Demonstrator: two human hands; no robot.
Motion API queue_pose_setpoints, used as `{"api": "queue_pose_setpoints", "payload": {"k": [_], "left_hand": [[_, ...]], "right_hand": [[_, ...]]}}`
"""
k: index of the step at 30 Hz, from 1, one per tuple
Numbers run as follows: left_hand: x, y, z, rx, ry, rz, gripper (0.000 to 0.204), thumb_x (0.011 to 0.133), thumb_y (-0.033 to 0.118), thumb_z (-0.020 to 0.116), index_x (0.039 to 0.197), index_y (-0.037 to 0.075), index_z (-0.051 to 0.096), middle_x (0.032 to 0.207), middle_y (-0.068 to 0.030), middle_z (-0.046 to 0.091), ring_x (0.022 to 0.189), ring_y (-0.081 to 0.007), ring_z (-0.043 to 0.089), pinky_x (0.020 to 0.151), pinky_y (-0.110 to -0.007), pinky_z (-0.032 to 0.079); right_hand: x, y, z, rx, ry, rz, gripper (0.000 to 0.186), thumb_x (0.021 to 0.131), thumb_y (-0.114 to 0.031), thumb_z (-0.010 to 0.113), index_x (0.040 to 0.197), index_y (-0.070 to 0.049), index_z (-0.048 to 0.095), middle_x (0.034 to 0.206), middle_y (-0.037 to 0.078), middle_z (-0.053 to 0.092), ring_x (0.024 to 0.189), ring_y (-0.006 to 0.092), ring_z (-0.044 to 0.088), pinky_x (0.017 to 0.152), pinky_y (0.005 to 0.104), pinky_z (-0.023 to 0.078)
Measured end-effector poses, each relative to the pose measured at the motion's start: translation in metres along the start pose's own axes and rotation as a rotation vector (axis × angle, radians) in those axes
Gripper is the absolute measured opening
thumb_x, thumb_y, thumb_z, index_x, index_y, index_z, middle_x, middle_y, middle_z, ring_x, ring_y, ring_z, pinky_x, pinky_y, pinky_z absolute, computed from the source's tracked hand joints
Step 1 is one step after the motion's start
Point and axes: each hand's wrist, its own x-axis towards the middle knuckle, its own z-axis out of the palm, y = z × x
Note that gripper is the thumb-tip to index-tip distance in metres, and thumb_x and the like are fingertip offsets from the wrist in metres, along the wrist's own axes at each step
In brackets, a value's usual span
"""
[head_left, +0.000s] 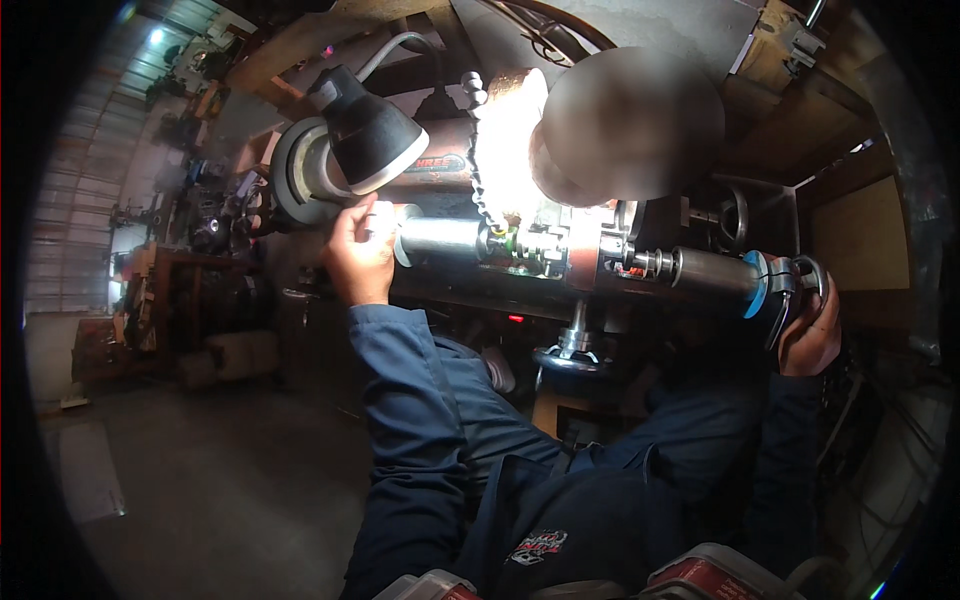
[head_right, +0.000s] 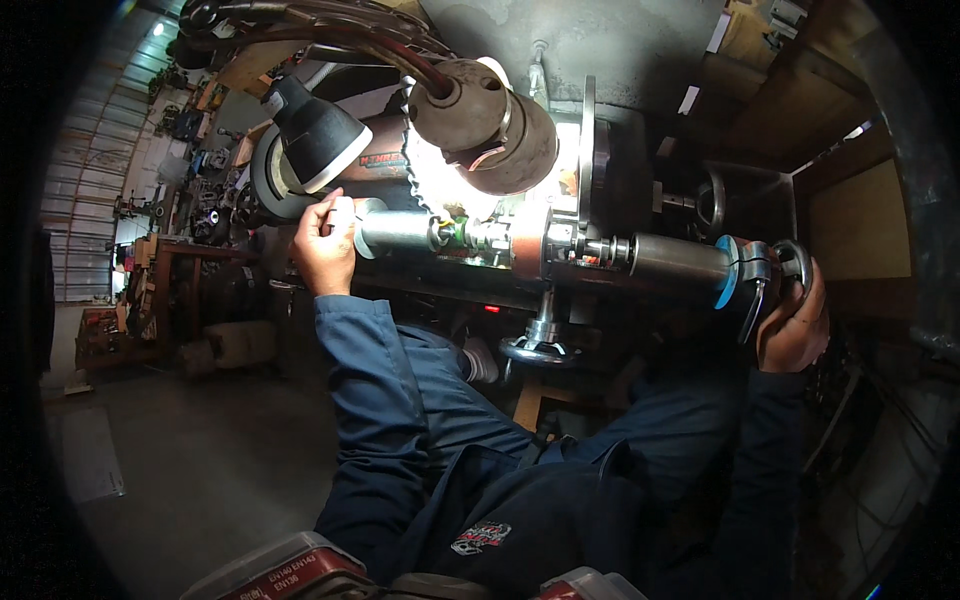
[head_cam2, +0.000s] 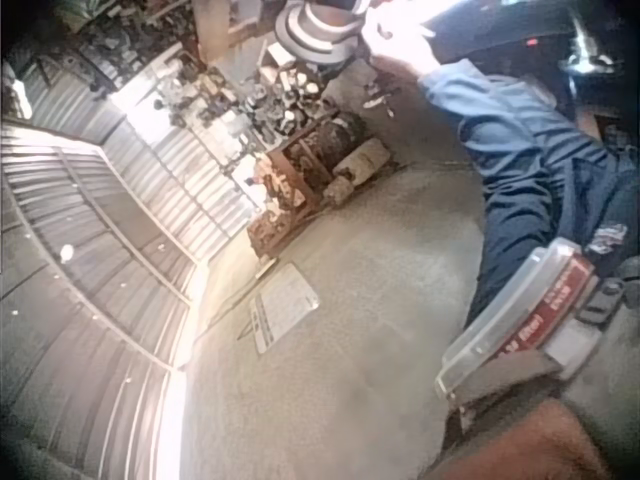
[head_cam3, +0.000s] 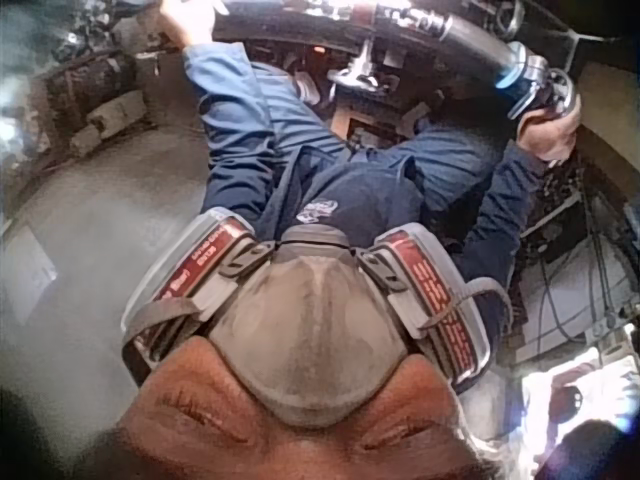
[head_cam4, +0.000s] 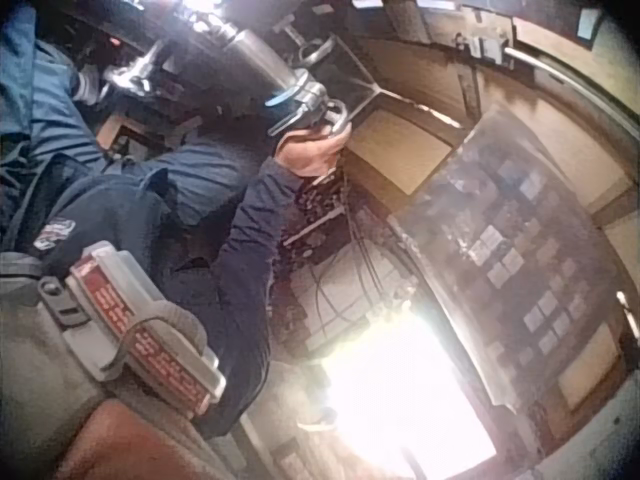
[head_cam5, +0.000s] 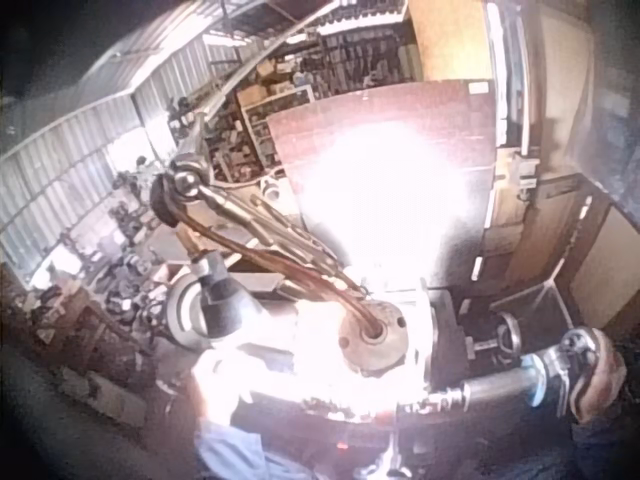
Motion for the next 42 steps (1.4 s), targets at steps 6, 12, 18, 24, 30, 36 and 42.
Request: {"api": "queue_pose_setpoints", "payload": {"k": [6,12,18,24,30,36,42], "left_hand": [[-0.001,0.008,0.001,0.021,-0.004,-0.017,0.021,0.087,0.015,0.075,0.095,-0.003,0.068,0.104,-0.0129,0.074,0.085,-0.0095,0.066,0.076,-0.026,0.054],[-0.002,0.004,-0.001,0.043,0.014,-0.001,0.020,0.088,0.015,0.075,0.094,-0.003,0.069,0.103,-0.0118,0.075,0.079,-0.0063,0.063,0.072,-0.024,0.054],[-0.001,0.011,0.000,0.056,0.017,-0.004,0.020,0.088,0.016,0.075,0.092,-0.003,0.069,0.102,-0.0106,0.075,0.076,-0.0050,0.061,0.070,-0.023,0.053],[-0.002,0.008,0.001,0.041,0.018,-0.005,0.021,0.088,0.017,0.075,0.093,-0.003,0.069,0.102,-0.0099,0.075,0.077,-0.0053,0.062,0.071,-0.023,0.054],[-0.002,0.004,-0.001,0.042,0.012,-0.001,0.021,0.088,0.017,0.075,0.093,-0.003,0.069,0.102,-0.0105,0.075,0.079,-0.0063,0.063,0.072,-0.024,0.054],[0.000,-0.002,0.000,-0.005,0.008,-0.010,0.022,0.088,0.017,0.076,0.094,-0.003,0.069,0.103,-0.0114,0.074,0.083,-0.0084,0.065,0.075,-0.025,0.054],[0.002,-0.002,0.001,0.034,-0.012,0.014,0.022,0.088,0.017,0.076,0.095,-0.003,0.069,0.103,-0.0117,0.074,0.084,-0.0093,0.066,0.076,-0.026,0.055]], "right_hand": [[0.008,0.006,-0.006,-0.121,-0.129,0.071,0.030,0.101,-0.019,0.049,0.126,-0.007,0.061,0.106,0.018,0.070,0.091,0.0377,0.069,0.075,0.0423,0.054],[0.030,0.008,-0.012,-0.178,-0.337,0.104,0.031,0.102,-0.026,0.050,0.125,-0.009,0.062,0.105,0.019,0.069,0.091,0.0383,0.068,0.076,0.0436,0.053],[0.064,0.004,-0.012,-0.178,-0.566,0.171,0.029,0.099,-0.026,0.054,0.118,-0.007,0.067,0.108,0.017,0.070,0.101,0.0337,0.067,0.083,0.0413,0.052],[0.075,0.018,-0.001,-0.048,-0.678,0.257,0.026,0.097,-0.025,0.057,0.113,-0.009,0.070,0.107,0.015,0.071,0.101,0.0314,0.068,0.083,0.0379,0.053],[0.046,-0.004,-0.013,-0.121,-0.386,0.141,0.025,0.100,-0.022,0.053,0.118,-0.014,0.069,0.107,0.012,0.071,0.095,0.0310,0.069,0.080,0.0375,0.053],[0.020,-0.004,-0.006,-0.035,-0.125,0.083,0.028,0.102,-0.018,0.050,0.121,-0.008,0.067,0.109,0.015,0.071,0.097,0.0330,0.070,0.078,0.0386,0.054],[-0.004,-0.009,0.007,0.001,0.138,0.006,0.031,0.101,-0.015,0.046,0.124,-0.001,0.063,0.110,0.019,0.070,0.096,0.0357,0.070,0.079,0.0398,0.054]]}}
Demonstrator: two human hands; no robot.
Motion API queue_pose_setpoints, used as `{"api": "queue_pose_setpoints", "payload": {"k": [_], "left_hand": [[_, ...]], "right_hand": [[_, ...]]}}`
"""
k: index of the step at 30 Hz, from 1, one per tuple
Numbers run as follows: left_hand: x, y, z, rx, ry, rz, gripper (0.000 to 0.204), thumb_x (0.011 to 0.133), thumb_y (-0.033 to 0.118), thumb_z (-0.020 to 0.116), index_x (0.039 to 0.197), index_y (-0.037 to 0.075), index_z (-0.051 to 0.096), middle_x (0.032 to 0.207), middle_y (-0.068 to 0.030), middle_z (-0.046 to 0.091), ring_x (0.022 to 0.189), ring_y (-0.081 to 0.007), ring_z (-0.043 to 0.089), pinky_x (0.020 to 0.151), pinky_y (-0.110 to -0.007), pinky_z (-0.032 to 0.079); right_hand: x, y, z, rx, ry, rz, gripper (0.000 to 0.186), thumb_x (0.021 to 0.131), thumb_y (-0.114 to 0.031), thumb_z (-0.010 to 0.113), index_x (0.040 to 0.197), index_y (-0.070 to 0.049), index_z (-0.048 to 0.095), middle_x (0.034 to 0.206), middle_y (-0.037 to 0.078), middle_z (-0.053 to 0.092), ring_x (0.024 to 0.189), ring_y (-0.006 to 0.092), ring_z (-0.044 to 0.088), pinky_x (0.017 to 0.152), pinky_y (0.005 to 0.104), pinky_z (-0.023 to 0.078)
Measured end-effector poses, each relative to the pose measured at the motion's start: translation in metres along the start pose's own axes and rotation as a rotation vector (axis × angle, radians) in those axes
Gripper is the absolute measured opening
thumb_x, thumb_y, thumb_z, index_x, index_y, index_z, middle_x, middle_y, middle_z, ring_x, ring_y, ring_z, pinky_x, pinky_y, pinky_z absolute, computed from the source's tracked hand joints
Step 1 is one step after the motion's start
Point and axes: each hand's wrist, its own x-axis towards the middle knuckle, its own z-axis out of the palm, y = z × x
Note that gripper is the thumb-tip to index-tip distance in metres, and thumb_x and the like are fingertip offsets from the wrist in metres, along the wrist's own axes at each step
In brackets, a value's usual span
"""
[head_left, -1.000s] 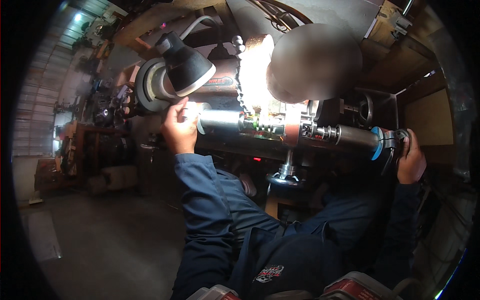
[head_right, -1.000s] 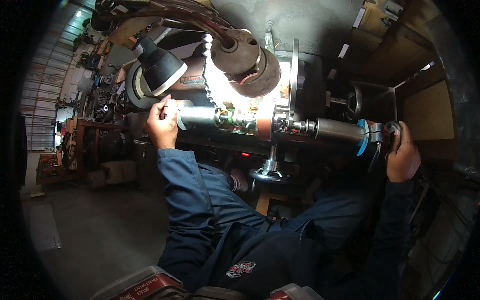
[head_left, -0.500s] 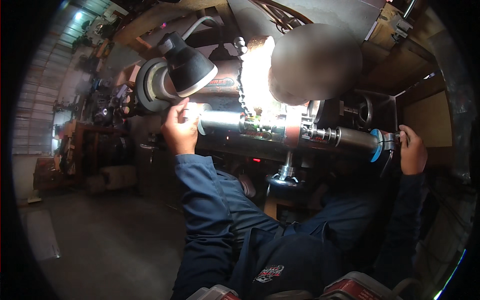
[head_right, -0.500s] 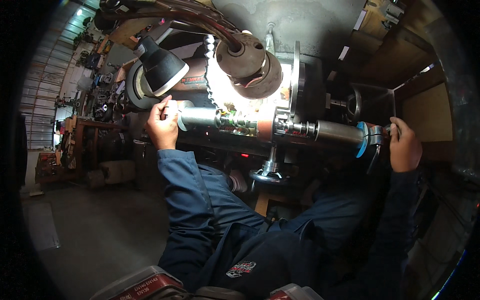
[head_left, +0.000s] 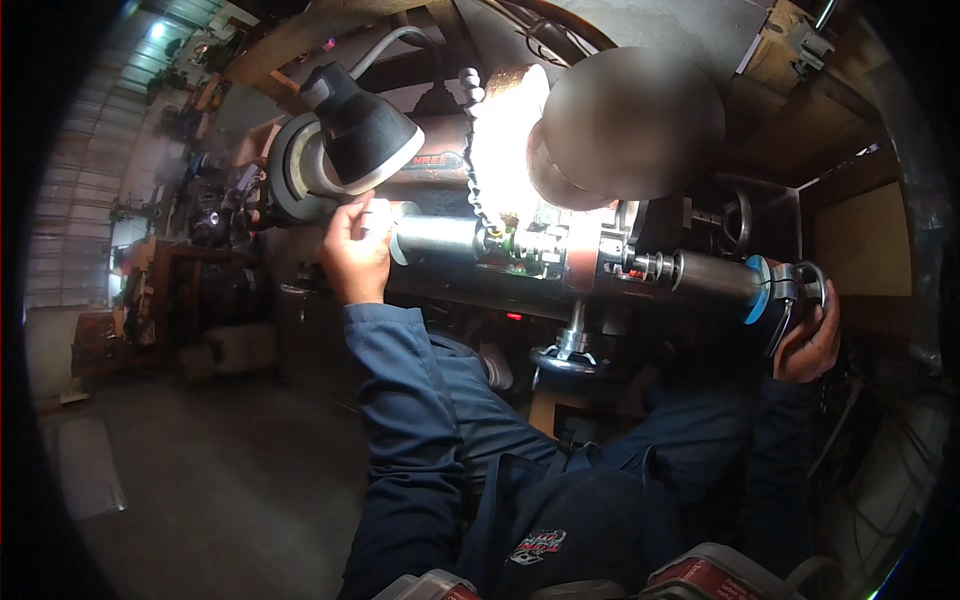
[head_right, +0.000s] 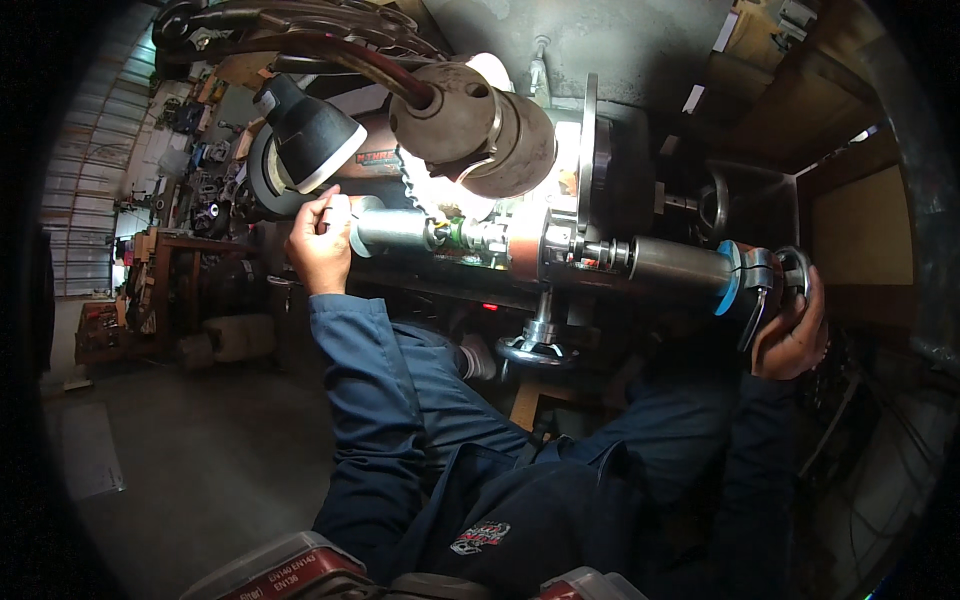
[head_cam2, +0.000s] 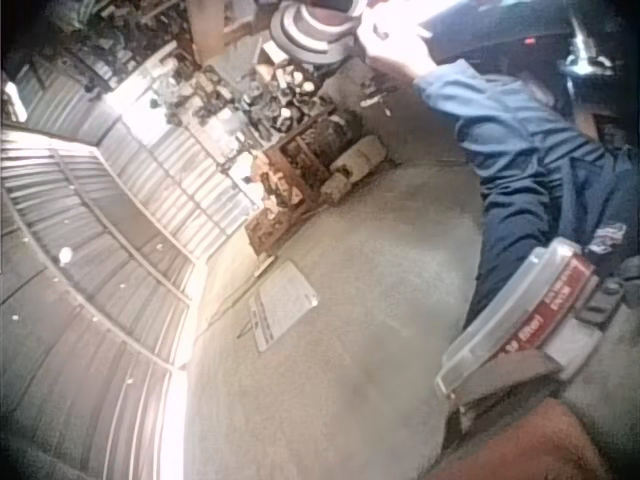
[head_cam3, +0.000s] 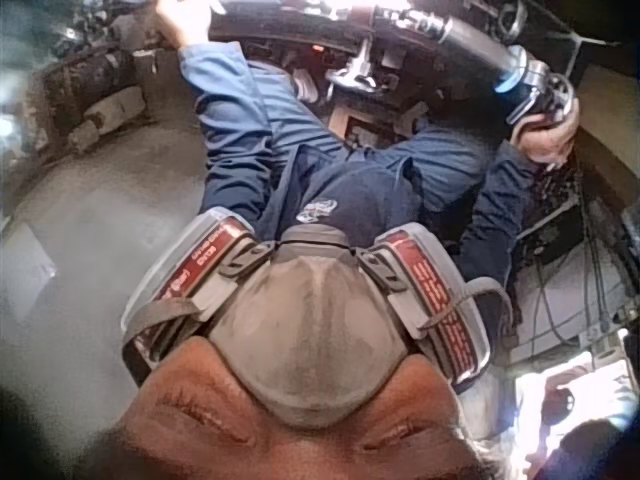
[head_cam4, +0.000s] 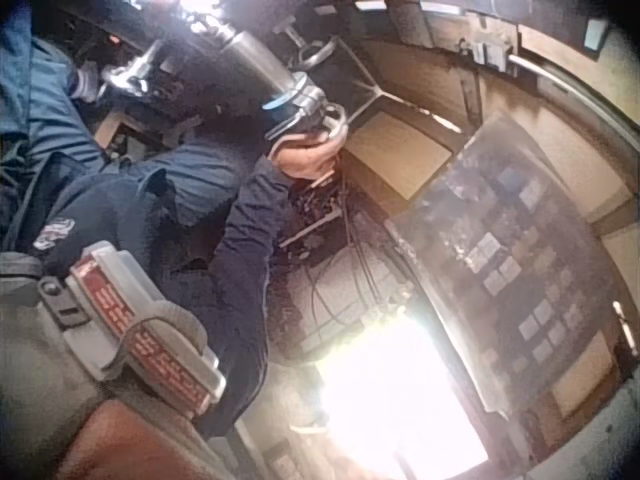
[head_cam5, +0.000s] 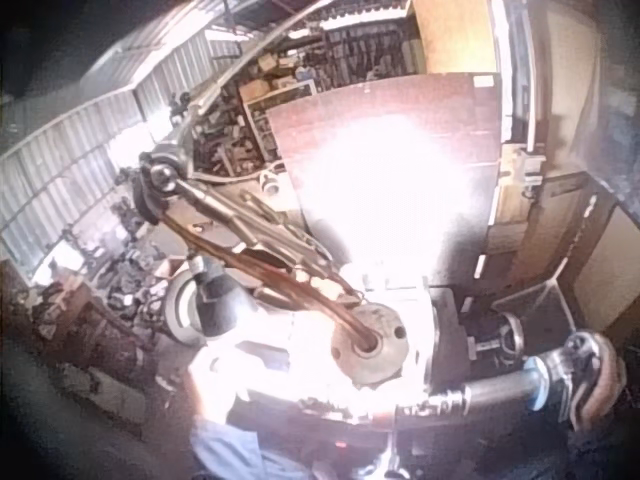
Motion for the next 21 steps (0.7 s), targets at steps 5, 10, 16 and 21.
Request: {"api": "queue_pose_setpoints", "payload": {"k": [5,10,16,21], "left_hand": [[0.001,0.001,-0.002,0.036,-0.018,-0.027,0.022,0.088,0.017,0.076,0.095,-0.003,0.070,0.103,-0.0120,0.074,0.085,-0.0097,0.066,0.076,-0.026,0.055],[0.001,0.003,-0.001,0.037,-0.020,-0.059,0.021,0.087,0.015,0.076,0.096,-0.003,0.070,0.105,-0.0126,0.074,0.086,-0.0100,0.067,0.076,-0.026,0.055],[0.000,0.010,-0.003,0.060,-0.028,-0.092,0.018,0.087,0.013,0.075,0.095,-0.002,0.070,0.104,-0.0107,0.075,0.085,-0.0087,0.066,0.076,-0.026,0.055],[0.001,0.011,-0.003,0.016,-0.027,-0.089,0.016,0.087,0.011,0.075,0.095,-0.002,0.069,0.103,-0.0112,0.075,0.085,-0.0094,0.067,0.075,-0.026,0.055]], "right_hand": [[-0.021,0.015,0.010,-0.069,0.089,-0.057,0.036,0.104,-0.021,0.044,0.128,0.002,0.059,0.117,0.020,0.067,0.099,0.0352,0.067,0.085,0.0393,0.053],[-0.036,0.025,0.023,-0.086,0.214,-0.033,0.048,0.107,-0.031,0.037,0.131,0.007,0.053,0.121,0.022,0.064,0.103,0.0339,0.066,0.088,0.0401,0.052],[-0.111,0.093,0.050,-0.249,0.298,-0.097,0.045,0.102,-0.015,0.051,0.132,0.018,0.043,0.125,0.031,0.056,0.110,0.0416,0.060,0.097,0.0453,0.048],[-0.122,0.147,0.063,0.149,-0.021,-0.033,0.049,0.100,-0.020,0.053,0.139,0.008,0.041,0.125,0.028,0.056,0.108,0.0358,0.062,0.098,0.0436,0.049]]}}
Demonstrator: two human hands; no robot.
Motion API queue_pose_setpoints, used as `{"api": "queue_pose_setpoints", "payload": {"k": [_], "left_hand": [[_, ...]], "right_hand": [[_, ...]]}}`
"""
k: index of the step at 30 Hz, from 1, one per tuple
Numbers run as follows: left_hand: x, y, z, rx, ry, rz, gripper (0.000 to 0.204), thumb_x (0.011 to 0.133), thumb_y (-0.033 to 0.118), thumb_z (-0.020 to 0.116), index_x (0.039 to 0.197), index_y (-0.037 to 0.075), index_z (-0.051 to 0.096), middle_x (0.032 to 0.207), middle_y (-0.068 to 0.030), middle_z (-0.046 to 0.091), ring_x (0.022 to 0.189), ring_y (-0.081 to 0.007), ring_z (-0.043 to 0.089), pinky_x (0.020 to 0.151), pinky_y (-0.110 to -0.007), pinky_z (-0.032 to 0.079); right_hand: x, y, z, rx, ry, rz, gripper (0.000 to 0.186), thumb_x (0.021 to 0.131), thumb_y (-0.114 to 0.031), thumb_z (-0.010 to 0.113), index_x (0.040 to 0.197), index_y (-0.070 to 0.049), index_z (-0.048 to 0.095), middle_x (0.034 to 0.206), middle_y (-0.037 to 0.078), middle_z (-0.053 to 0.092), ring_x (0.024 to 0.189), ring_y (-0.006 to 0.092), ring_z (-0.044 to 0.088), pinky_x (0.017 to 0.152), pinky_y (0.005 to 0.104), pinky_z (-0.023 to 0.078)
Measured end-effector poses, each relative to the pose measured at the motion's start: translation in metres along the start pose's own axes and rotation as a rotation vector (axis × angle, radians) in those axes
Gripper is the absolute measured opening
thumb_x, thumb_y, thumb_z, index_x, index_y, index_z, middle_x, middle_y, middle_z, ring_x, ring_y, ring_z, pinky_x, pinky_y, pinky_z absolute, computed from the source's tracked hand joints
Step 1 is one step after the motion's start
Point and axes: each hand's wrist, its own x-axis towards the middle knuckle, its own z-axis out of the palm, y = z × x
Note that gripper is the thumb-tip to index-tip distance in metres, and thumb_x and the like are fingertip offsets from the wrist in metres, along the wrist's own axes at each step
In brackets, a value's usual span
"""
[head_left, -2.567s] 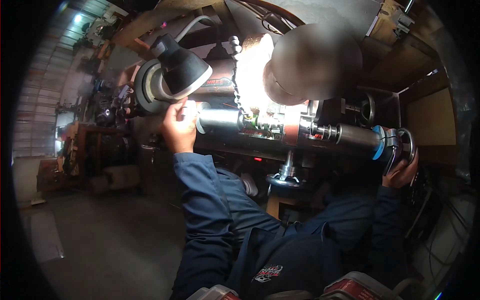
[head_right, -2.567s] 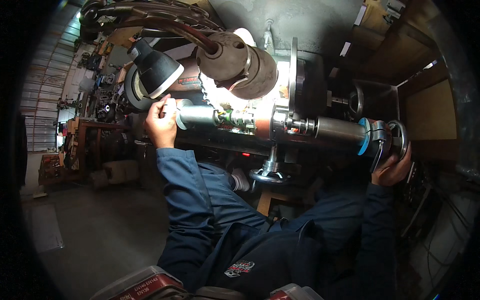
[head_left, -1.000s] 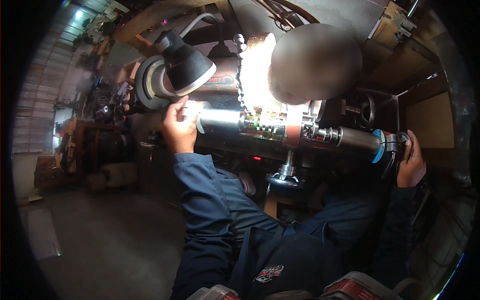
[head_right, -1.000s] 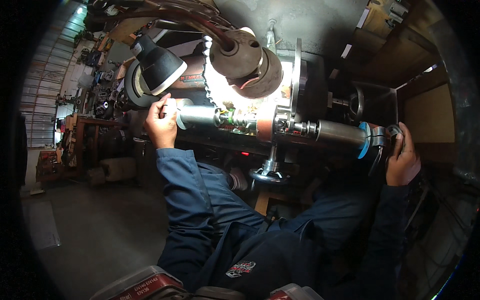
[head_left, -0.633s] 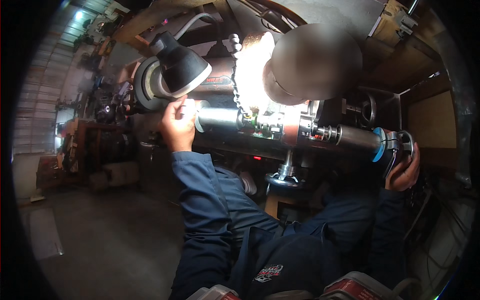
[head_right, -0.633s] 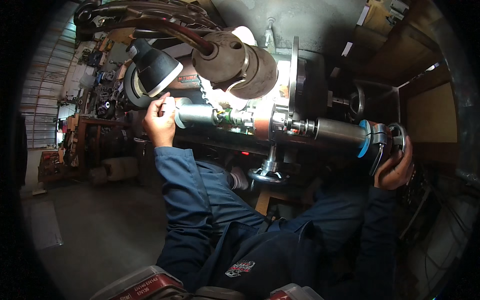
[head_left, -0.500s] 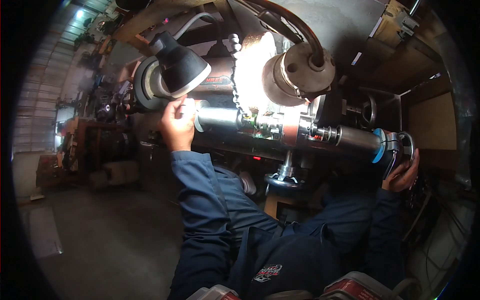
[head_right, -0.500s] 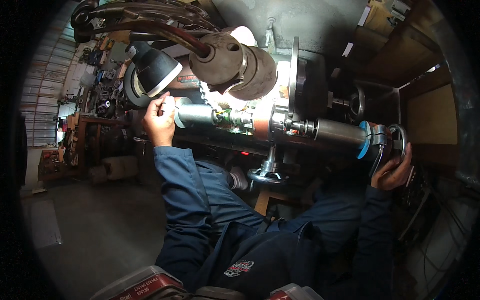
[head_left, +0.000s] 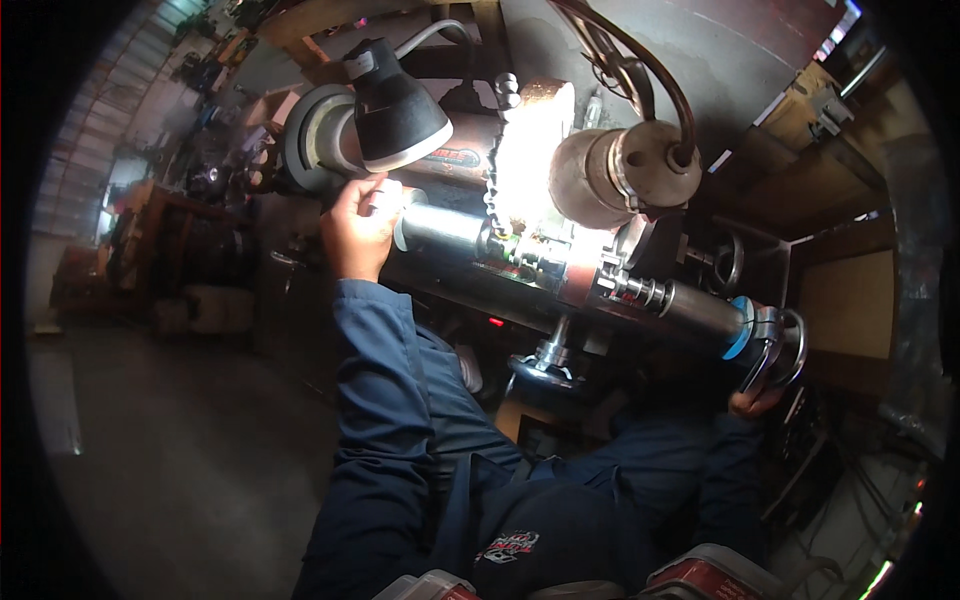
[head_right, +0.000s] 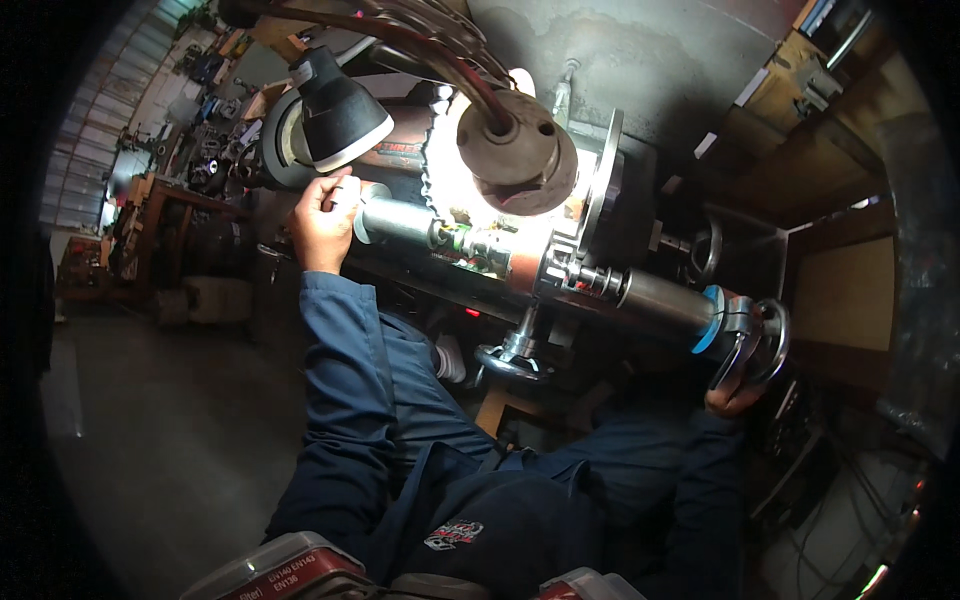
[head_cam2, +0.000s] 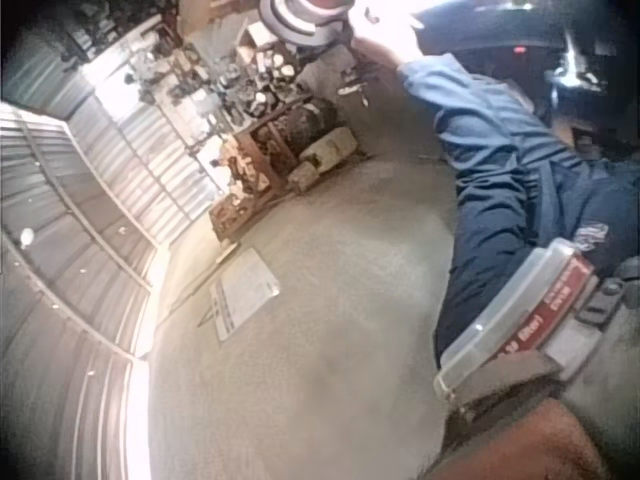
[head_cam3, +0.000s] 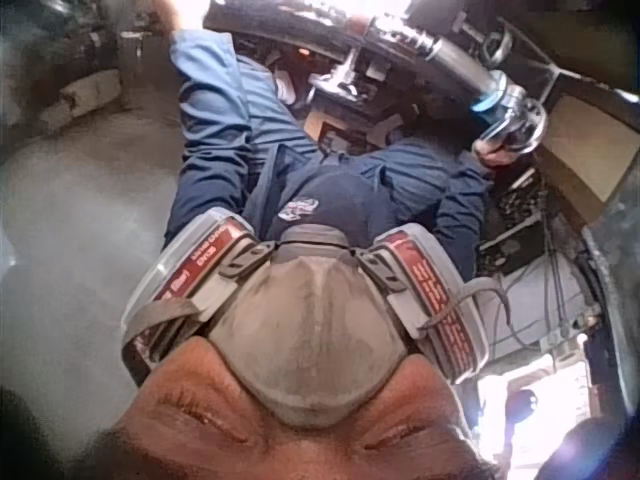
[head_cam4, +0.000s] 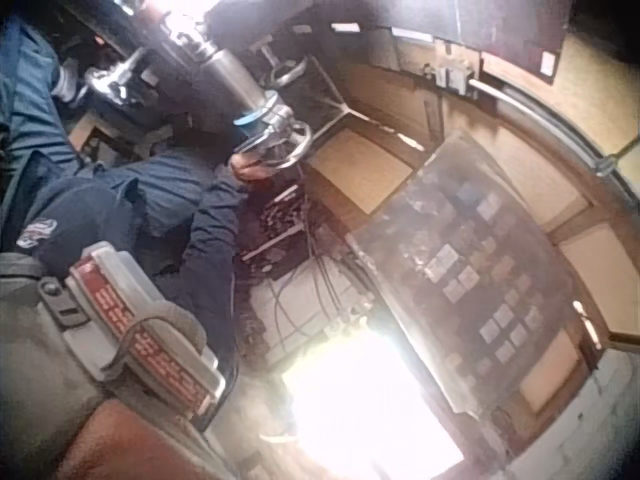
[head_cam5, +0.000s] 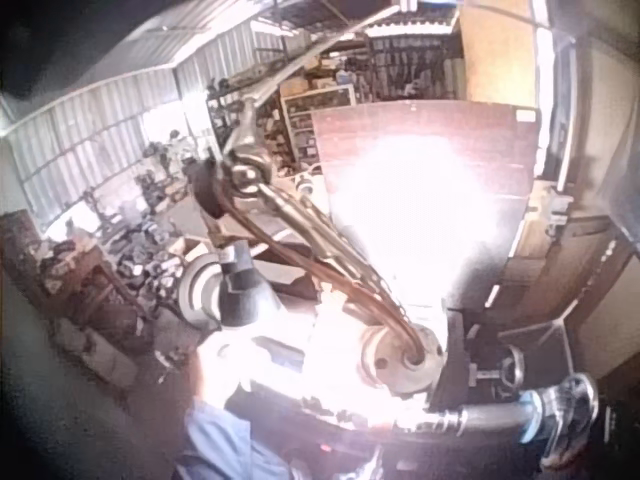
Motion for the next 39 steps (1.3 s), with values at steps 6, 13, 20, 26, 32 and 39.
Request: {"api": "queue_pose_setpoints", "payload": {"k": [6,13,20,26,32,39], "left_hand": [[-0.001,-0.003,-0.004,0.019,0.012,0.000,0.016,0.086,0.009,0.075,0.096,-0.001,0.068,0.103,-0.0118,0.075,0.086,-0.0100,0.068,0.075,-0.027,0.055],[-0.001,-0.009,-0.004,0.026,0.043,0.055,0.020,0.082,0.008,0.078,0.098,-0.001,0.070,0.090,-0.0088,0.075,0.081,-0.0093,0.068,0.071,-0.026,0.056],[-0.001,0.002,-0.003,0.017,0.037,0.028,0.024,0.079,0.009,0.080,0.099,0.001,0.071,0.089,-0.0094,0.075,0.080,-0.0100,0.069,0.071,-0.027,0.056],[0.000,-0.008,-0.005,-0.017,0.019,0.003,0.031,0.074,0.005,0.082,0.103,0.002,0.071,0.092,-0.0130,0.075,0.085,-0.0164,0.072,0.075,-0.029,0.057],[-0.001,-0.003,-0.005,-0.017,0.018,-0.024,0.032,0.074,0.007,0.083,0.103,0.001,0.071,0.092,-0.0140,0.075,0.085,-0.0181,0.073,0.073,-0.030,0.057],[-0.001,-0.006,-0.003,0.016,0.036,-0.008,0.032,0.075,0.012,0.084,0.102,0.001,0.071,0.089,-0.0135,0.075,0.084,-0.0165,0.074,0.071,-0.029,0.057]], "right_hand": [[0.048,0.014,0.014,0.107,-0.017,-0.033,0.050,0.098,-0.021,0.055,0.138,0.007,0.042,0.124,0.026,0.057,0.107,0.0341,0.062,0.097,0.0424,0.049],[0.089,0.022,0.035,0.229,-0.067,-0.055,0.052,0.096,-0.022,0.057,0.137,0.007,0.044,0.123,0.024,0.058,0.106,0.0322,0.063,0.095,0.0410,0.050],[0.105,0.022,0.056,0.329,-0.114,-0.033,0.053,0.094,-0.024,0.059,0.136,0.006,0.045,0.122,0.022,0.059,0.104,0.0302,0.063,0.094,0.0396,0.050],[0.107,0.011,0.083,0.424,-0.153,-0.003,0.055,0.092,-0.025,0.060,0.136,0.006,0.047,0.121,0.020,0.061,0.103,0.0285,0.064,0.092,0.0384,0.050],[0.106,-0.003,0.112,0.511,-0.193,0.021,0.056,0.090,-0.026,0.062,0.135,0.005,0.048,0.120,0.019,0.062,0.102,0.0269,0.064,0.091,0.0372,0.051],[0.089,-0.031,0.120,0.599,-0.237,0.040,0.057,0.088,-0.027,0.064,0.134,0.005,0.049,0.119,0.017,0.063,0.100,0.0249,0.065,0.090,0.0358,0.051]]}}
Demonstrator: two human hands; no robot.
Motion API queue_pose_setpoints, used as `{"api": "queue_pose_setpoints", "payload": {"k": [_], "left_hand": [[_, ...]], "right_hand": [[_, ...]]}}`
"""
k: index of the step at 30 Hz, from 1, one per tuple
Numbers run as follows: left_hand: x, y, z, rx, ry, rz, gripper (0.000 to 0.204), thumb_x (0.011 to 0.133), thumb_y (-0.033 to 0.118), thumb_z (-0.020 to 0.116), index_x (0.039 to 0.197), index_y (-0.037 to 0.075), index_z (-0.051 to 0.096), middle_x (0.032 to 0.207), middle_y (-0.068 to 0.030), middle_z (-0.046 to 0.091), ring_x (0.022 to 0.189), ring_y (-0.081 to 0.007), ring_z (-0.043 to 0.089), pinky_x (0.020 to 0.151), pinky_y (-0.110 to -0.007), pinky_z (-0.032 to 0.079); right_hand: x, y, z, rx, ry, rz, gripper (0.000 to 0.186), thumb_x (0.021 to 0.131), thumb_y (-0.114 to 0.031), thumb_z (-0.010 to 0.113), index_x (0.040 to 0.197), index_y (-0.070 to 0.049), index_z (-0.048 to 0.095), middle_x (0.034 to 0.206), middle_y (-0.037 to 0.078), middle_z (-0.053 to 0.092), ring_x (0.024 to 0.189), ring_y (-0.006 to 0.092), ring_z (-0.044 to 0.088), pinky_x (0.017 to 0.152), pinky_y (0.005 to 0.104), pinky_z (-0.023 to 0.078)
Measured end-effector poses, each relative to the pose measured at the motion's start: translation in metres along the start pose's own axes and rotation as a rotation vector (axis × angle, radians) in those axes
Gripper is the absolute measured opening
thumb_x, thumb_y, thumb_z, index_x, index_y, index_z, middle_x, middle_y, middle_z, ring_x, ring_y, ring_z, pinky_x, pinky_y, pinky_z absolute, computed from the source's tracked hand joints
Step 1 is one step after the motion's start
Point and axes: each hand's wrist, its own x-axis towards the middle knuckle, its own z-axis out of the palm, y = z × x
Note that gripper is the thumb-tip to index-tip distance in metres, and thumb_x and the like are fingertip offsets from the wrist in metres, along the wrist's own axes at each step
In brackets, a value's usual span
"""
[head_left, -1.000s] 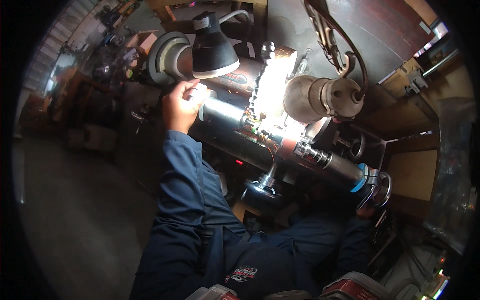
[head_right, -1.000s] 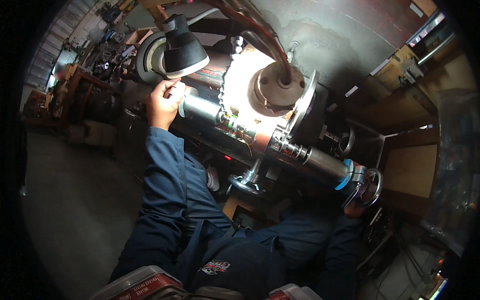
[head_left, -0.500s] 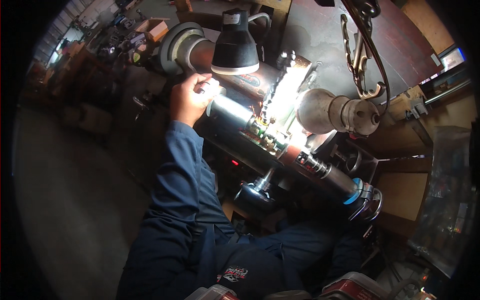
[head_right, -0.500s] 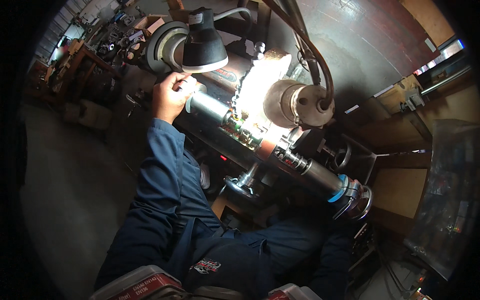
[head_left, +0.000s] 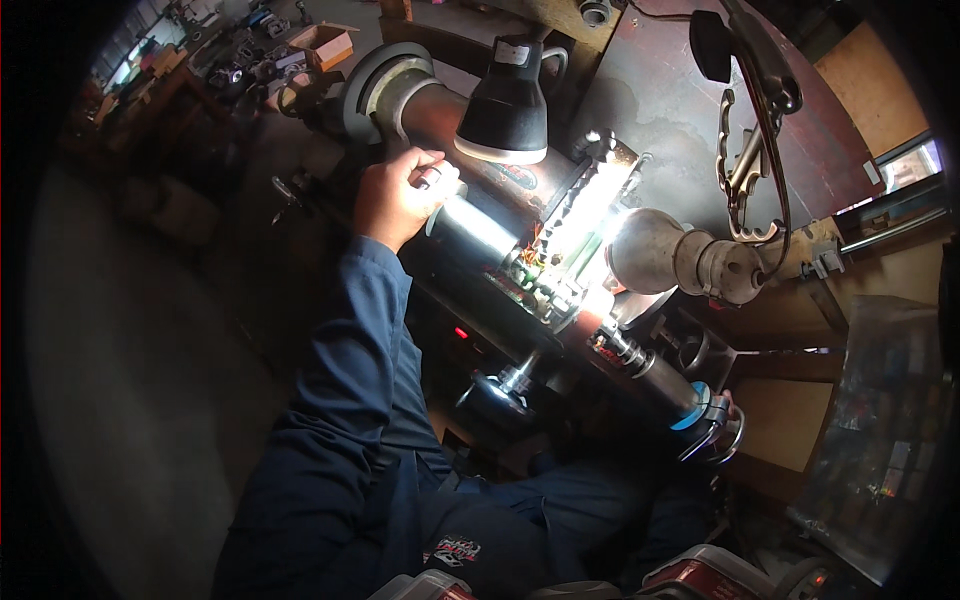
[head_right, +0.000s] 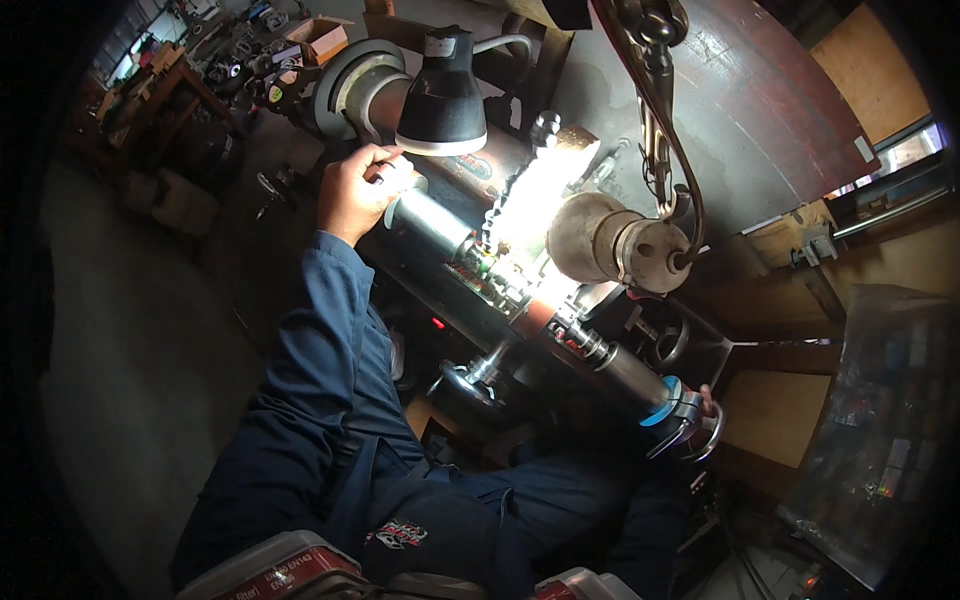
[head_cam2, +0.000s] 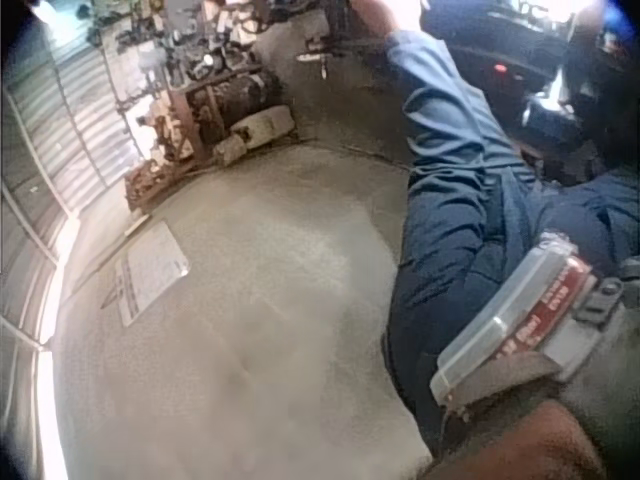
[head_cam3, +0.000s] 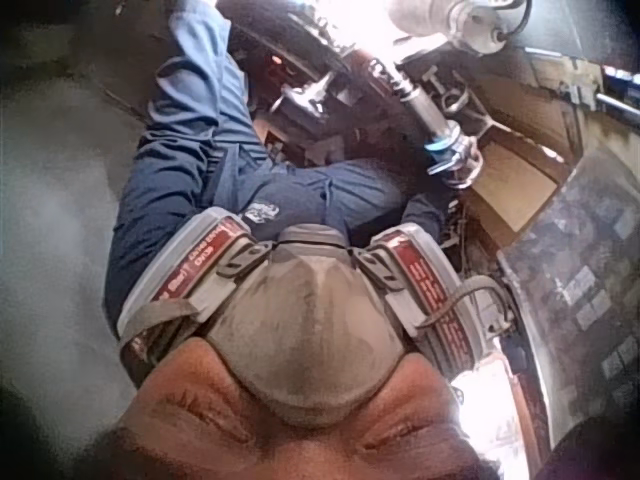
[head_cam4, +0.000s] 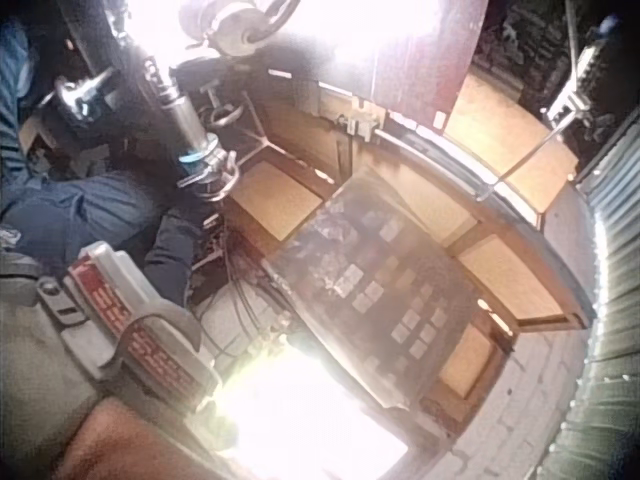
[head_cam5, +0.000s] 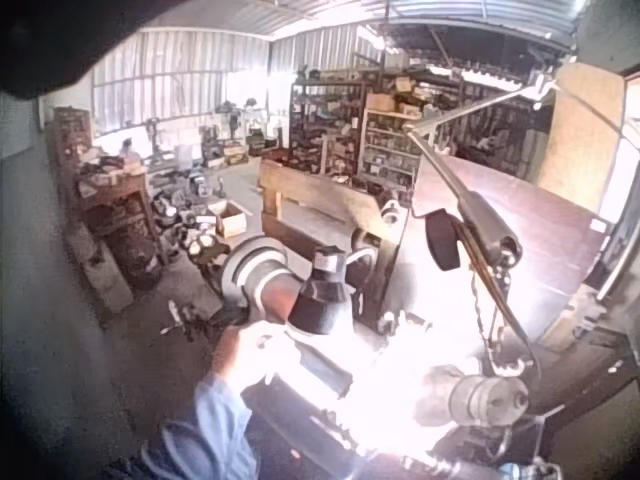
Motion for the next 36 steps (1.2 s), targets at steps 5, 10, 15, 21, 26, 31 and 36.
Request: {"api": "queue_pose_setpoints", "payload": {"k": [5,10,15,21,26,31,36], "left_hand": [[0.000,0.002,-0.003,-0.013,0.002,-0.006,0.032,0.075,0.014,0.085,0.101,0.001,0.071,0.089,-0.0150,0.074,0.082,-0.0180,0.074,0.071,-0.029,0.057],[-0.001,-0.003,-0.008,0.017,0.011,-0.013,0.032,0.075,0.015,0.084,0.100,0.002,0.070,0.089,-0.0144,0.074,0.082,-0.0187,0.074,0.071,-0.029,0.057],[0.001,-0.004,0.003,0.005,0.008,0.020,0.031,0.075,0.014,0.084,0.101,0.002,0.071,0.086,-0.0133,0.074,0.081,-0.0174,0.074,0.071,-0.029,0.057],[-0.002,-0.004,-0.001,-0.068,0.009,-0.054,0.032,0.071,0.015,0.084,0.099,0.006,0.072,0.089,-0.0156,0.073,0.082,-0.0251,0.074,0.073,-0.033,0.058],[-0.002,-0.002,-0.002,-0.053,0.011,-0.066,0.031,0.072,0.016,0.084,0.099,0.006,0.072,0.088,-0.0155,0.073,0.081,-0.0249,0.074,0.072,-0.032,0.058],[0.000,-0.002,0.001,-0.037,0.006,0.006,0.029,0.076,0.015,0.083,0.100,0.002,0.071,0.085,-0.0133,0.074,0.080,-0.0157,0.074,0.069,-0.028,0.057],[-0.005,-0.006,-0.007,-0.015,0.031,-0.022,0.028,0.074,0.019,0.083,0.097,0.007,0.072,0.084,-0.0167,0.072,0.077,-0.0269,0.073,0.068,-0.034,0.057]], "right_hand": [[-0.028,-0.055,-0.024,0.054,-0.037,0.023,0.058,0.087,-0.028,0.065,0.133,0.004,0.051,0.118,0.015,0.064,0.099,0.0235,0.065,0.089,0.0348,0.052],[-0.023,-0.108,-0.069,0.118,-0.078,0.044,0.059,0.085,-0.029,0.067,0.133,0.004,0.052,0.118,0.014,0.065,0.098,0.0221,0.065,0.088,0.0339,0.052],[0.027,-0.148,-0.149,-0.064,-0.665,0.870,0.060,0.074,0.003,0.043,0.133,0.005,0.050,0.124,0.012,0.060,0.113,0.0223,0.058,0.097,0.0313,0.046],[-0.017,-0.140,-0.090,0.132,-0.214,0.143,0.053,0.091,-0.018,0.063,0.138,0.001,0.048,0.133,0.016,0.057,0.119,0.0251,0.058,0.103,0.0377,0.045],[-0.018,-0.074,-0.088,-0.367,-0.287,-0.236,0.051,0.093,-0.020,0.064,0.137,0.000,0.049,0.131,0.017,0.058,0.114,0.0283,0.061,0.098,0.0396,0.049],[-0.015,-0.019,-0.116,-0.618,-0.374,-0.328,0.051,0.093,-0.022,0.064,0.137,0.000,0.049,0.130,0.017,0.058,0.113,0.0295,0.062,0.098,0.0401,0.050],[-0.027,-0.067,-0.111,-0.553,-0.218,-0.159,0.046,0.094,-0.022,0.060,0.134,0.001,0.052,0.131,0.017,0.058,0.114,0.0284,0.061,0.098,0.0387,0.049]]}}
